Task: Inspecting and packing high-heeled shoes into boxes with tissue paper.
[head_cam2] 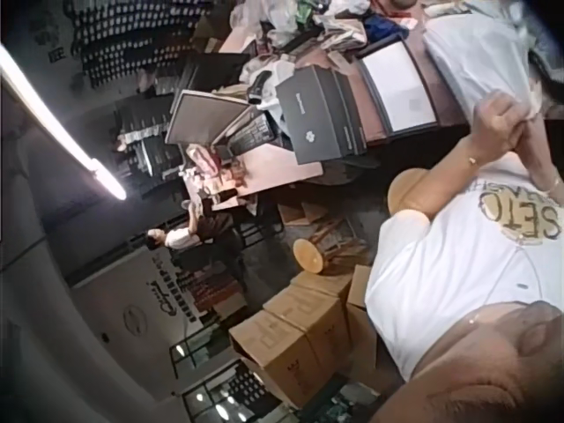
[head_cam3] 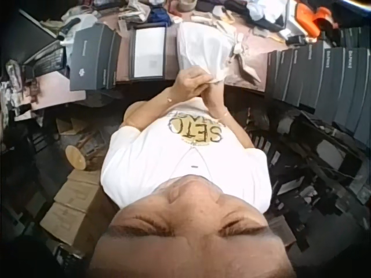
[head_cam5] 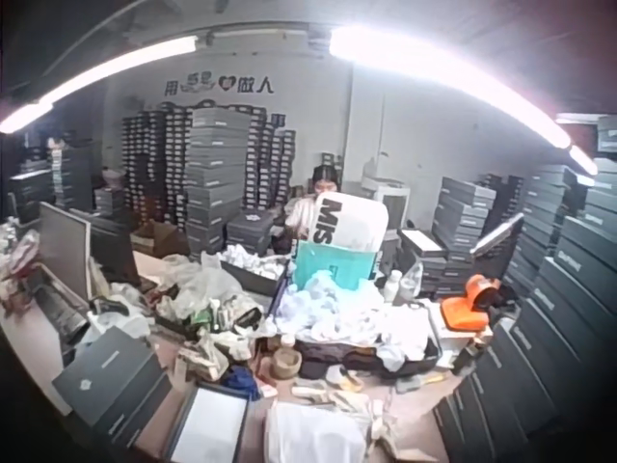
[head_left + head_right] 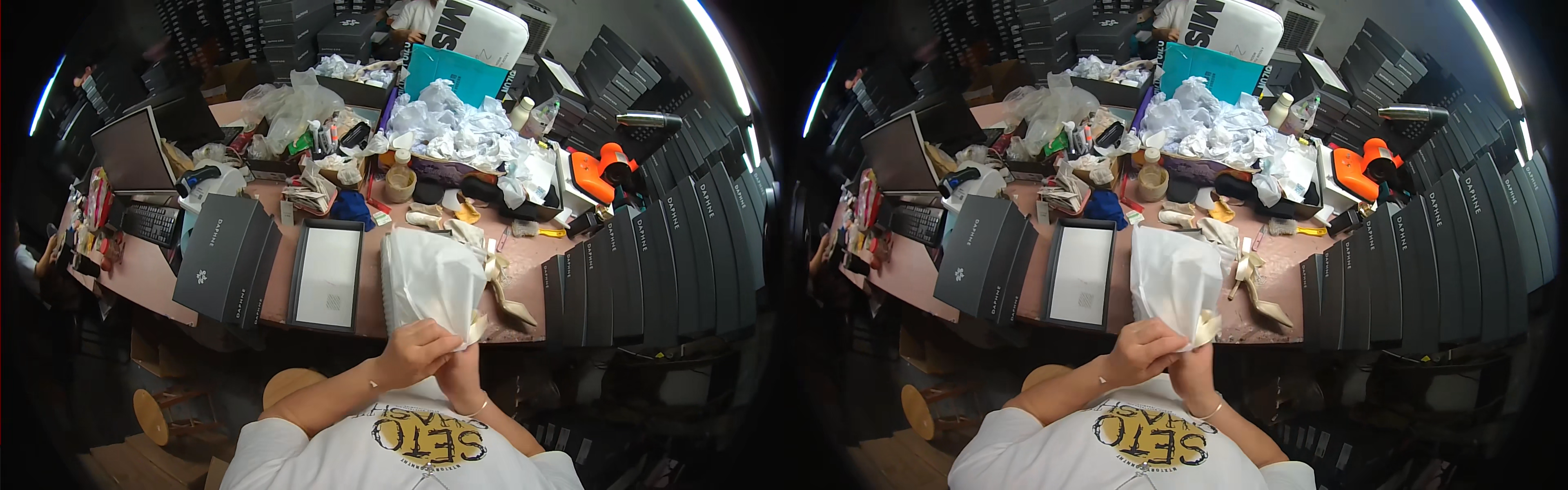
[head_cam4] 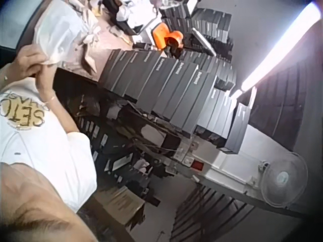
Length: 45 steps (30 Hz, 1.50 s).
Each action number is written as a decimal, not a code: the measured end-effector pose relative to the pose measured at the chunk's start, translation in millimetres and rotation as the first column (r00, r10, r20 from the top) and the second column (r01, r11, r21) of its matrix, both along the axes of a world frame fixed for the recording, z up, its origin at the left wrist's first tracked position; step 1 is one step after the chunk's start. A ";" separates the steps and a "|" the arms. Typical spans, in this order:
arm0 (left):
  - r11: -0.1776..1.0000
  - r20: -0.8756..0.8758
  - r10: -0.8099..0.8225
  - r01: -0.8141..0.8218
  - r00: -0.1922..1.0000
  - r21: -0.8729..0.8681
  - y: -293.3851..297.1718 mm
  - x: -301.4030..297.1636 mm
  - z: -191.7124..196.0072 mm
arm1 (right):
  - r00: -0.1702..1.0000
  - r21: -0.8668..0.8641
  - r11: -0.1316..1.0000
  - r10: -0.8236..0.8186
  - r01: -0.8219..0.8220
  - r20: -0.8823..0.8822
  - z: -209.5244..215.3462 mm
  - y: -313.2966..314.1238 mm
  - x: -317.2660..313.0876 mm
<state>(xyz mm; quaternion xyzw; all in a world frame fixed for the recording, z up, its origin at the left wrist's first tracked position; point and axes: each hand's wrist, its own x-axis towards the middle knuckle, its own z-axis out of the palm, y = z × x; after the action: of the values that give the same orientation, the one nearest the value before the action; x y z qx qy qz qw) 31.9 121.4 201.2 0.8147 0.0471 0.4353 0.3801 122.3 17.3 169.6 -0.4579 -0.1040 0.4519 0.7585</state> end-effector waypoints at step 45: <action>0.757 -0.765 0.027 -0.513 0.644 -0.404 72.3 116.9 -223.0 | 0.939 -0.077 0.937 -0.332 0.339 0.093 -43.3 -61.6 177.3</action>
<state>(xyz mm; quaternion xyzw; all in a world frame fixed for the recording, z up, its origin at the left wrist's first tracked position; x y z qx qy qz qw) 148.8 193.8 -21.8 0.7389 0.4531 0.0977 0.4890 299.6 -44.4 126.3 -0.5206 -0.0330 0.3018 0.7980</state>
